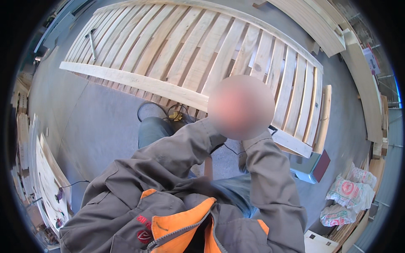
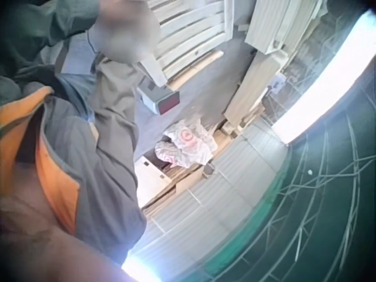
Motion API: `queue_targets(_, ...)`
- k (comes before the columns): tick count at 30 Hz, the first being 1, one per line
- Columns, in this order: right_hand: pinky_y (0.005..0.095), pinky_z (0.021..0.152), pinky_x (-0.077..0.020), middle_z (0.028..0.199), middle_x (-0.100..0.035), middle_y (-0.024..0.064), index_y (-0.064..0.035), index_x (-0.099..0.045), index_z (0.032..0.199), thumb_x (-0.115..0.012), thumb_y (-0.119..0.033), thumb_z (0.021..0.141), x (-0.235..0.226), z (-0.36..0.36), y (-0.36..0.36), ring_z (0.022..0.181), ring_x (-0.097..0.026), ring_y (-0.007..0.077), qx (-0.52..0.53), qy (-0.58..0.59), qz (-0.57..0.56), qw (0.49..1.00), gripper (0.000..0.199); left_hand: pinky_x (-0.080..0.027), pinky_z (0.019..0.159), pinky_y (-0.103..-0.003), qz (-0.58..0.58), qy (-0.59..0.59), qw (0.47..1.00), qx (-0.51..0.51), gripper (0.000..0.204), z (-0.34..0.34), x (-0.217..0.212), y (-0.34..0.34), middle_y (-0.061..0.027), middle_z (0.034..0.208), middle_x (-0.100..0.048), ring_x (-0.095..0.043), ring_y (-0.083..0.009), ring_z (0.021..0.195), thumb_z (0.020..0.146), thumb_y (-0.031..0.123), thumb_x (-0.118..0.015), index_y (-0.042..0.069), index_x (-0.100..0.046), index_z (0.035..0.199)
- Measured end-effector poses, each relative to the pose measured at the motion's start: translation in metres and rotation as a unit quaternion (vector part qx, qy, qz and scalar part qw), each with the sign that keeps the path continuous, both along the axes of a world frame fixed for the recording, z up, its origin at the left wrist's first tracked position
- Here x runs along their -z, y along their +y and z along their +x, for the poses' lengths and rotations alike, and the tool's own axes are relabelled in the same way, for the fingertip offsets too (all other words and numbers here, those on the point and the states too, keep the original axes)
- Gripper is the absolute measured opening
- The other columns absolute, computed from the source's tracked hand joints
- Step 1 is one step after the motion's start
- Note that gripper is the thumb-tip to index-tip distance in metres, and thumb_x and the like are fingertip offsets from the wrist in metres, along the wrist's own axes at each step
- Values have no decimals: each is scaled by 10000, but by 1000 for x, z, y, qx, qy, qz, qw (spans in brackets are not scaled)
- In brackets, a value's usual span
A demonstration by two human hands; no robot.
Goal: The person sands a wooden slatted frame using a red electric sander and a sanding block. They move the sander along the length of the frame, then switch to a sanding block to smooth the edges and corners by hand.
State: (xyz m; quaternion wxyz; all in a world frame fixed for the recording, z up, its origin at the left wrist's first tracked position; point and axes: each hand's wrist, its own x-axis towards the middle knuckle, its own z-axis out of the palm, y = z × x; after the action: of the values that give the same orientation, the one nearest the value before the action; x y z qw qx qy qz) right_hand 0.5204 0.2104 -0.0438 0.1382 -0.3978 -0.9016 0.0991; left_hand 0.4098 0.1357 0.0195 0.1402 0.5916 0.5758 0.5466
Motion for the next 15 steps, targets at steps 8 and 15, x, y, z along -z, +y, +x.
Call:
queue_targets(8,427,888,-526,1139,-718,75,-186,-737,1030,-694,-284,823,-2,-135,-31,1129,-653,273,-77,-18,10,997,233,-496,1030,-460,14,13,994,-112,258,-114,9,-37,-174,1218,-708,-637,-365,1146,892,226,-617,96,-783,1040)
queue_targets(15,420,892,-530,1145,-717,79,-187,-735,1033,-705,-287,809,-9,-223,-53,1128,-657,274,-124,-33,15,992,247,-498,1029,-453,29,14,984,-173,250,-195,10,-61,-170,1194,-717,-643,-353,1133,876,198,-612,86,-792,1009)
